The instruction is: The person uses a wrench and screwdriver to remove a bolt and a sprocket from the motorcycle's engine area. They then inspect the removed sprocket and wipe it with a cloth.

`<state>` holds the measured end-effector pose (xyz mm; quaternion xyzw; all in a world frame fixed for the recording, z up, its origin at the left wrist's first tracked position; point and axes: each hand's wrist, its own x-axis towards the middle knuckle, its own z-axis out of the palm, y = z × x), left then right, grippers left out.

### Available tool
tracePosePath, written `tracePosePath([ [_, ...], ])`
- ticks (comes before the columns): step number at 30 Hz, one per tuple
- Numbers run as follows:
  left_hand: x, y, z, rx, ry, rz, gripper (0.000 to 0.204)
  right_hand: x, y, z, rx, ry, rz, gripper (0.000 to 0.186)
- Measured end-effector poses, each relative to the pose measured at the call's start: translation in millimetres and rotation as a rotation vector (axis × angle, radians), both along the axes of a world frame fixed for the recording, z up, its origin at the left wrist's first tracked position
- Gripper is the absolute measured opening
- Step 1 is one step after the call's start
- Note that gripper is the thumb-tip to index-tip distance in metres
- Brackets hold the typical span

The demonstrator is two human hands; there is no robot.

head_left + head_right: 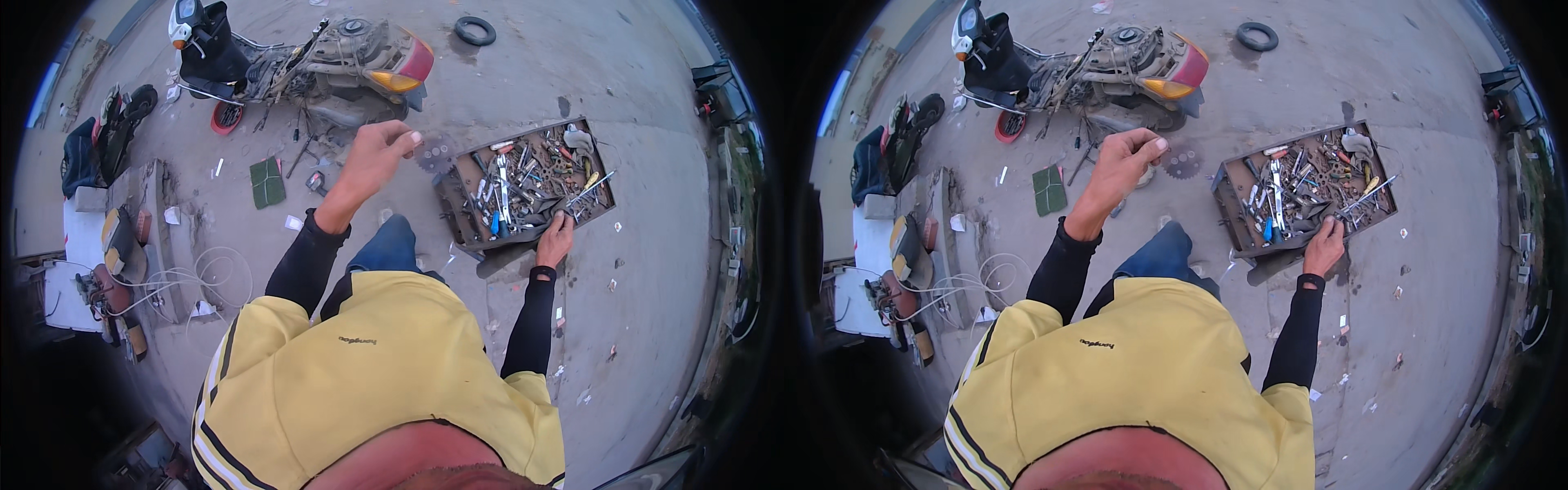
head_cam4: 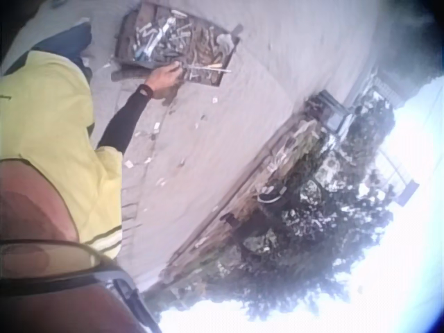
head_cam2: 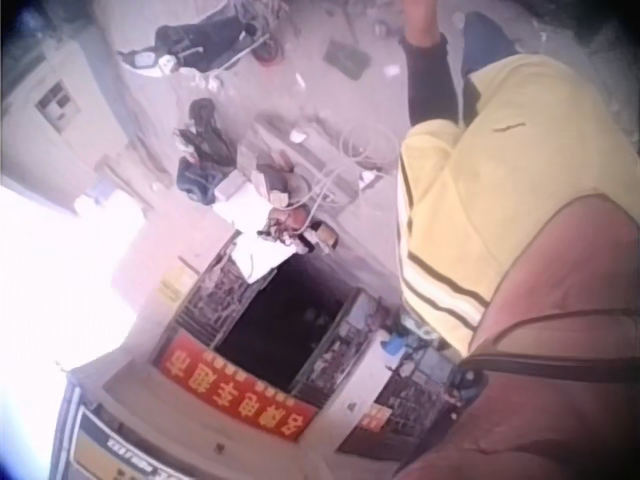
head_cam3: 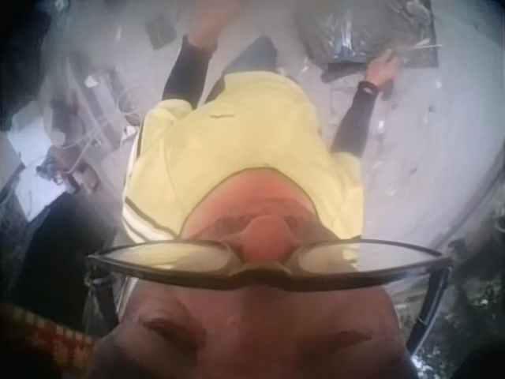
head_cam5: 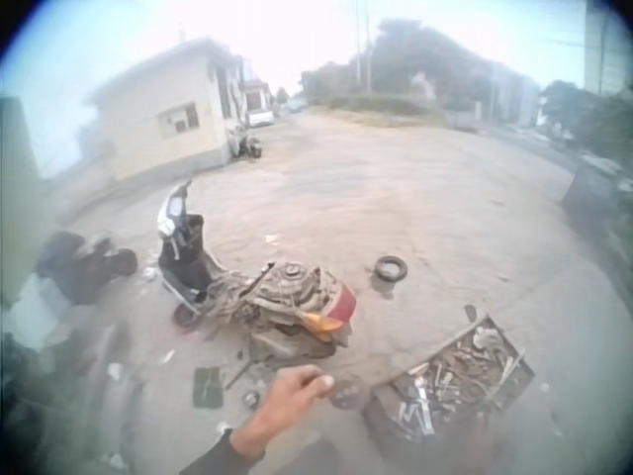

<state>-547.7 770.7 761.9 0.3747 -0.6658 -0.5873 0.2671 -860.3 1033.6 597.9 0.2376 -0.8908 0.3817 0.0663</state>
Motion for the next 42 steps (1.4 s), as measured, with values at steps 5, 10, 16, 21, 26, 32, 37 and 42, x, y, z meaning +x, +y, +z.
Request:
tracePosePath([
  [5, 0, -12, -2, -0.016, -0.096, -0.061, 0.027, -29, -5, -39, 0.276, 0.148, 0.137, 0.036],
  [10, -2, -27, -23, 0.028, -0.106, -0.117, 0.022, 42, -55, 30, 0.03, -0.053, 0.361, 0.041],
  [16, -16, -51, -34, 0.049, -0.181, -0.226, 0.027, 140, -126, 92, -0.483, -0.616, 0.541, 0.024],
  [21, -16, -76, -42, 0.091, -0.125, -0.28, 0.022, 160, -160, 106, -0.514, -0.833, 0.568, 0.024],
  [26, 0, -104, -41, 0.137, -0.097, -0.276, 0.021, 170, -191, 104, -0.483, -0.876, 0.554, 0.021],
  [32, 35, -134, -32, 0.12, -0.123, -0.232, 0.022, 197, -230, 104, -0.545, -1.026, 0.571, 0.017],
  [37, 66, -149, -32, 0.173, -0.13, -0.129, 0.023, 218, -258, 96, -0.56, -1.192, 0.592, 0.016],
  [42, 97, -155, -36, 0.234, -0.088, -0.004, 0.023, 231, -284, 92, -0.506, -1.275, 0.7, 0.016],
])
